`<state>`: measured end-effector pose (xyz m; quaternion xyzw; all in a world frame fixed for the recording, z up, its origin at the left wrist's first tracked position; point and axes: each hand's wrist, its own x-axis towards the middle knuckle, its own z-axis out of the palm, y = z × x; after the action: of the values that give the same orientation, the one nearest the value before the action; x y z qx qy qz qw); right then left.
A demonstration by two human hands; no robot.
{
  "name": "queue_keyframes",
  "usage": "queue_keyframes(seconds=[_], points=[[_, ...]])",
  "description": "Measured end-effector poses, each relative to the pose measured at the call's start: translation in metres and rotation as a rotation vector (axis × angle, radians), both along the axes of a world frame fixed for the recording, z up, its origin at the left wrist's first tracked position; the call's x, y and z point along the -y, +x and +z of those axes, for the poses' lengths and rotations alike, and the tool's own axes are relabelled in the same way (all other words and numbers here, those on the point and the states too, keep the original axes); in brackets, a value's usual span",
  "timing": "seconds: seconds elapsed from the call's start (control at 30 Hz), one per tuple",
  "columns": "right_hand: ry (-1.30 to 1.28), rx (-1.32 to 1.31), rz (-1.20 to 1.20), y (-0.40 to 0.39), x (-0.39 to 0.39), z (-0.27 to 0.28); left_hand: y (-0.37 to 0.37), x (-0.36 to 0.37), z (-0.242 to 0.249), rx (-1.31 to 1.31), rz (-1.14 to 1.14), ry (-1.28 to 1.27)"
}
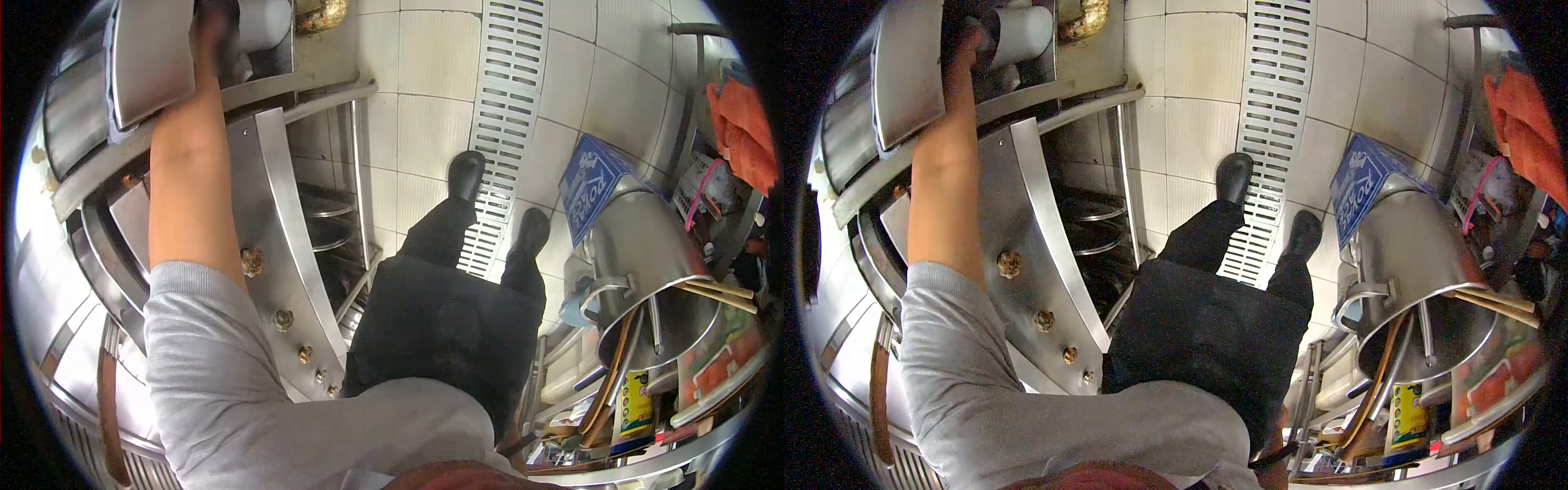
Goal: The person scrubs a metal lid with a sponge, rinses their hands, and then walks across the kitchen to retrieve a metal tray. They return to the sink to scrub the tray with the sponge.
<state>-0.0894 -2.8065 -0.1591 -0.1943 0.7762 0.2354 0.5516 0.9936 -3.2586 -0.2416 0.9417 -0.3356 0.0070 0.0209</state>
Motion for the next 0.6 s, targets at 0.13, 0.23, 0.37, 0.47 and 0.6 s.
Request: queue_keyframes(seconds=[0.13,0.23,0.37,0.47,0.6], points=[[-0.022,0.013,-0.008,-0.017,-0.004,-0.001,-0.041,0.000,0.026,0.026,-0.025,0.004],[-0.050,0.034,-0.011,-0.034,-0.006,-0.003,-0.097,0.001,0.041,0.017,-0.046,-0.005],[-0.113,0.080,-0.004,-0.062,-0.001,-0.006,-0.200,0.003,0.055,-0.067,-0.063,-0.039],[-0.173,0.124,0.010,-0.071,0.018,-0.015,-0.306,-0.015,0.056,-0.258,-0.020,-0.098],[-0.236,0.400,-0.247,-0.037,0.096,0.013,-0.472,-0.087,0.066,-0.664,0.106,-0.308]])
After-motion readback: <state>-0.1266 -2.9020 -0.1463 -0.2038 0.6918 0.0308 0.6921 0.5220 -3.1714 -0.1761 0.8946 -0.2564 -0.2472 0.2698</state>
